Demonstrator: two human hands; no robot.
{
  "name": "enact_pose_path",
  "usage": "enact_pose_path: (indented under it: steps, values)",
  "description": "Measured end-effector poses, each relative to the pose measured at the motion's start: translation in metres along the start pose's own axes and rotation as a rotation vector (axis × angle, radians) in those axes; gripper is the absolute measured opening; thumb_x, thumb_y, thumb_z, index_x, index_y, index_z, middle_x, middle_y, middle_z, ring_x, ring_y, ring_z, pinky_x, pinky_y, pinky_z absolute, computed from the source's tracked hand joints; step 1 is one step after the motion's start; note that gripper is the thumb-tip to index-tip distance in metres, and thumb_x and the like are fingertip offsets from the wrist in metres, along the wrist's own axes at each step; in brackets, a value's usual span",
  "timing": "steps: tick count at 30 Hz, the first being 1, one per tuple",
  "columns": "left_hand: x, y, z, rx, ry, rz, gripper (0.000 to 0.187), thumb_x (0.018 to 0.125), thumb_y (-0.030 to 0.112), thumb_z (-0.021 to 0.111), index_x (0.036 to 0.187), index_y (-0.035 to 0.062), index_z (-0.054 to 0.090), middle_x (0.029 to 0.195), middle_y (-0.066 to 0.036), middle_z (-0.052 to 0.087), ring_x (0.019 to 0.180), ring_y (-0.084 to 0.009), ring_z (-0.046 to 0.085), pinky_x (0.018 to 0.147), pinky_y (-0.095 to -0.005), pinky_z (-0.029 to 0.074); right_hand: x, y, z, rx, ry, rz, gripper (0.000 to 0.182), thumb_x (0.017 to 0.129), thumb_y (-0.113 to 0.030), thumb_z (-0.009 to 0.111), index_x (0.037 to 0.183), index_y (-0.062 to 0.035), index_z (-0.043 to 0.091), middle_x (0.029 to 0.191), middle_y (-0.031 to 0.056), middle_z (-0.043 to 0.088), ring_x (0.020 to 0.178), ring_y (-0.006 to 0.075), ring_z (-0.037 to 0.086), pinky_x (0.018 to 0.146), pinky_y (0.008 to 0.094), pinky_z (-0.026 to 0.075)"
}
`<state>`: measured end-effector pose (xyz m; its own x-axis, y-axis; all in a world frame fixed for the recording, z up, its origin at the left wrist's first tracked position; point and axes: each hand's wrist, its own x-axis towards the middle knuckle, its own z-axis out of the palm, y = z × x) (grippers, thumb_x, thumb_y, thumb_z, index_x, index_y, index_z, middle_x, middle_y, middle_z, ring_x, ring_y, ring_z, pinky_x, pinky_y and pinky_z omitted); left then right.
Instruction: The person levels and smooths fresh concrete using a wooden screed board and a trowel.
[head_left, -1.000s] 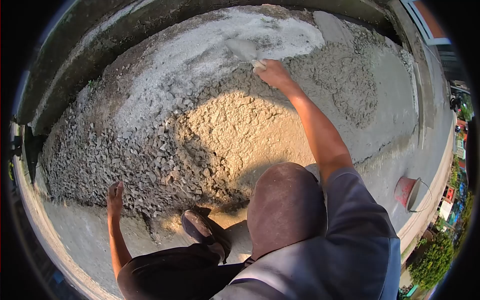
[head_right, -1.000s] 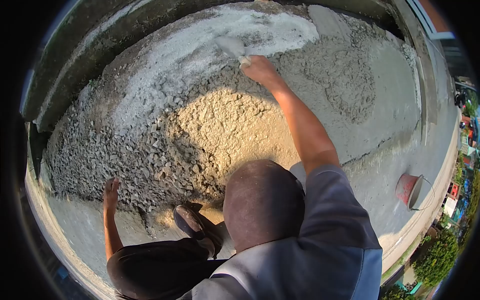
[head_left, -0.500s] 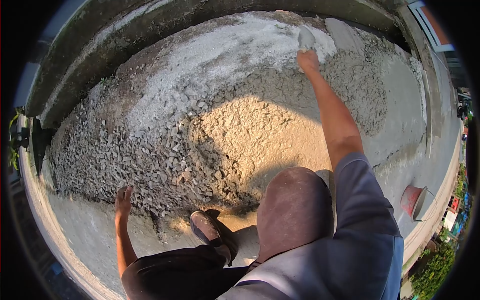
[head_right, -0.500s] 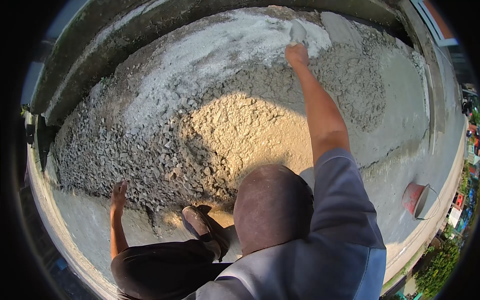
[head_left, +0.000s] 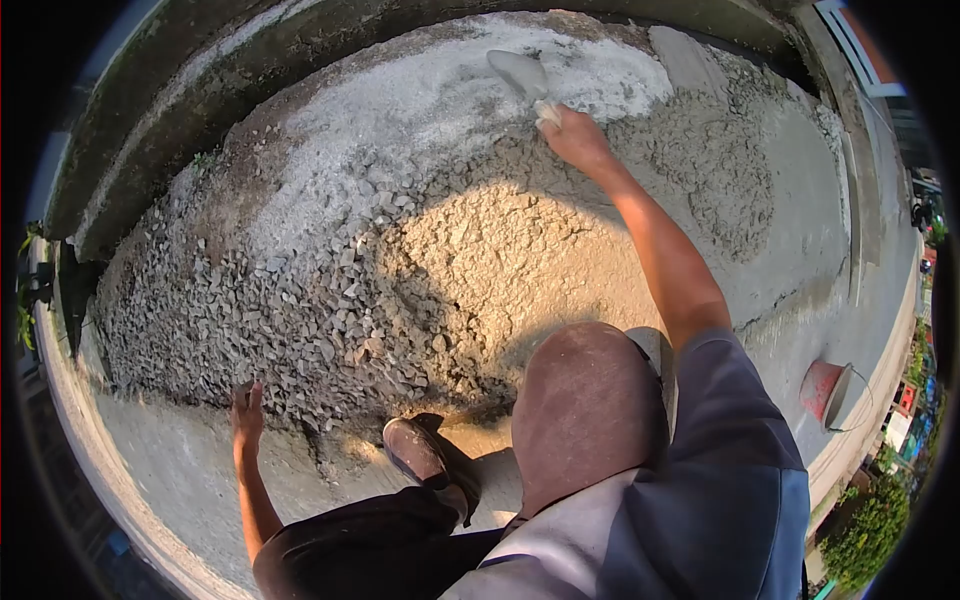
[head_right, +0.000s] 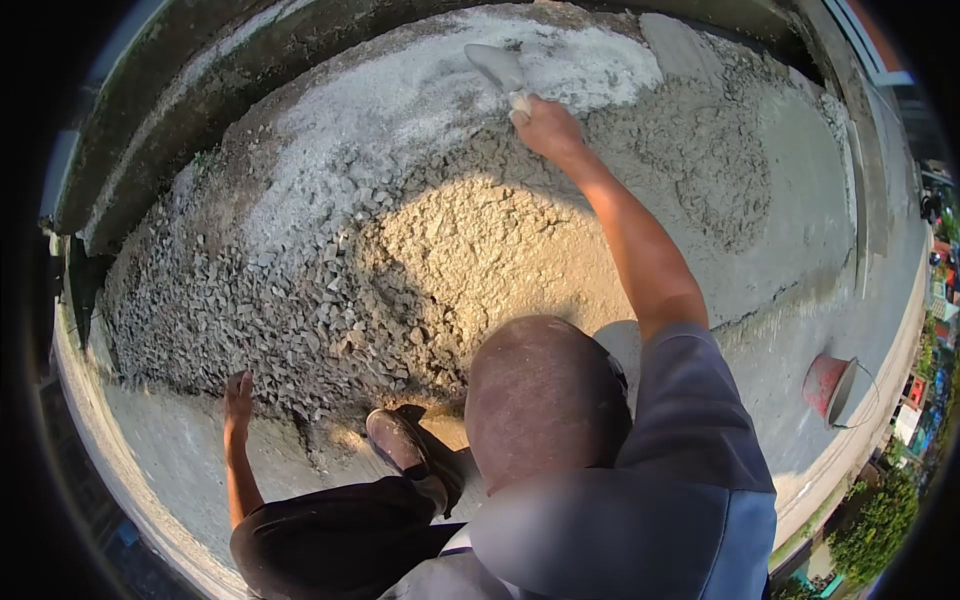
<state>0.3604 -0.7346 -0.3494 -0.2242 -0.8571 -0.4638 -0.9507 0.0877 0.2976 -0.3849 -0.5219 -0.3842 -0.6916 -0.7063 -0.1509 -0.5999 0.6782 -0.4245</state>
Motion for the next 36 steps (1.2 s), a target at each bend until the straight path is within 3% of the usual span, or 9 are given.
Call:
enact_pose_path:
  steps: [3, 4, 9, 13, 15, 19, 26, 30, 36]
  values:
    - [-0.010, 0.012, -0.006, 0.050, 0.002, -0.018, 0.054, 0.099, 0.051, 0.056, 0.126, 0.0047, 0.063, 0.119, -0.021, 0.067, 0.113, -0.0410, 0.062, 0.097, -0.0452, 0.047, 0.004, 0.111, -0.024, -0.062, 0.067, 0.099, 0.043, 0.092, -0.035, 0.064, 0.116, 0.0000, 0.068, 0.099, 0.0251, 0.072, 0.094, 0.0387, 0.071, 0.080, 0.0487, 0.054]
    - [-0.008, 0.010, -0.005, 0.050, -0.004, -0.044, 0.056, 0.099, 0.052, 0.057, 0.127, 0.0046, 0.062, 0.119, -0.022, 0.067, 0.114, -0.0404, 0.062, 0.097, -0.0448, 0.047, 0.011, 0.134, -0.029, 0.013, 0.051, 0.271, 0.047, 0.093, -0.035, 0.066, 0.128, -0.0037, 0.064, 0.084, 0.0169, 0.072, 0.067, 0.0289, 0.071, 0.060, 0.0410, 0.055]
    - [0.014, 0.025, 0.002, -0.009, 0.018, 0.083, 0.060, 0.097, 0.053, 0.058, 0.129, 0.0019, 0.061, 0.114, -0.024, 0.069, 0.111, -0.0377, 0.066, 0.095, -0.0431, 0.049, -0.035, -0.003, -0.015, 0.361, -0.076, 0.034, 0.044, 0.094, -0.035, 0.065, 0.127, -0.0060, 0.065, 0.073, 0.0090, 0.065, 0.050, 0.0170, 0.058, 0.050, 0.0372, 0.051]
    - [-0.001, 0.060, -0.010, -0.030, 0.029, 0.068, 0.059, 0.098, 0.053, 0.059, 0.128, 0.0014, 0.062, 0.111, -0.024, 0.070, 0.106, -0.0345, 0.067, 0.093, -0.0405, 0.051, -0.017, -0.098, 0.083, 0.189, -0.117, -0.268, 0.039, 0.094, -0.035, 0.059, 0.118, -0.0045, 0.065, 0.098, 0.0252, 0.071, 0.099, 0.0459, 0.067, 0.085, 0.0528, 0.052]
    - [-0.006, 0.067, -0.016, -0.071, 0.030, 0.066, 0.059, 0.098, 0.052, 0.060, 0.128, 0.0015, 0.062, 0.111, -0.024, 0.070, 0.105, -0.0326, 0.068, 0.093, -0.0394, 0.051, -0.034, -0.154, 0.091, 0.111, -0.329, -0.321, 0.038, 0.094, -0.035, 0.058, 0.117, -0.0050, 0.064, 0.098, 0.0262, 0.070, 0.098, 0.0477, 0.066, 0.085, 0.0549, 0.052]
    - [-0.024, 0.048, -0.015, -0.067, 0.039, -0.036, 0.060, 0.097, 0.053, 0.061, 0.127, 0.0018, 0.062, 0.114, -0.022, 0.070, 0.108, -0.0312, 0.067, 0.093, -0.0393, 0.051, -0.076, -0.195, 0.127, 0.298, -0.144, -0.681, 0.033, 0.094, -0.030, 0.057, 0.120, -0.0095, 0.062, 0.090, 0.0244, 0.071, 0.087, 0.0465, 0.068, 0.078, 0.0564, 0.054]
    - [-0.019, 0.008, -0.005, -0.032, 0.016, -0.073, 0.066, 0.096, 0.057, 0.059, 0.129, 0.0005, 0.061, 0.121, -0.024, 0.068, 0.119, -0.0371, 0.062, 0.101, -0.0421, 0.046, -0.063, -0.201, 0.121, 0.172, -0.329, -0.473, 0.036, 0.093, -0.035, 0.058, 0.118, -0.0096, 0.066, 0.099, 0.0259, 0.071, 0.096, 0.0458, 0.068, 0.086, 0.0543, 0.053]
    - [-0.007, 0.003, 0.000, -0.058, 0.003, -0.025, 0.066, 0.096, 0.058, 0.058, 0.129, 0.0012, 0.062, 0.125, -0.027, 0.065, 0.121, -0.0401, 0.060, 0.102, -0.0434, 0.046, -0.027, -0.161, 0.096, 0.190, -0.156, -0.312, 0.041, 0.091, -0.037, 0.059, 0.102, 0.0017, 0.066, 0.091, 0.0285, 0.070, 0.089, 0.0478, 0.068, 0.080, 0.0545, 0.053]
    - [0.009, 0.025, 0.002, 0.041, -0.043, -0.029, 0.068, 0.095, 0.063, 0.056, 0.131, 0.0058, 0.061, 0.120, -0.028, 0.066, 0.118, -0.0418, 0.061, 0.099, -0.0449, 0.047, -0.037, -0.168, 0.093, 0.114, -0.197, -0.458, 0.044, 0.092, -0.039, 0.058, 0.107, 0.0012, 0.067, 0.101, 0.0265, 0.070, 0.096, 0.0454, 0.068, 0.083, 0.0511, 0.053]
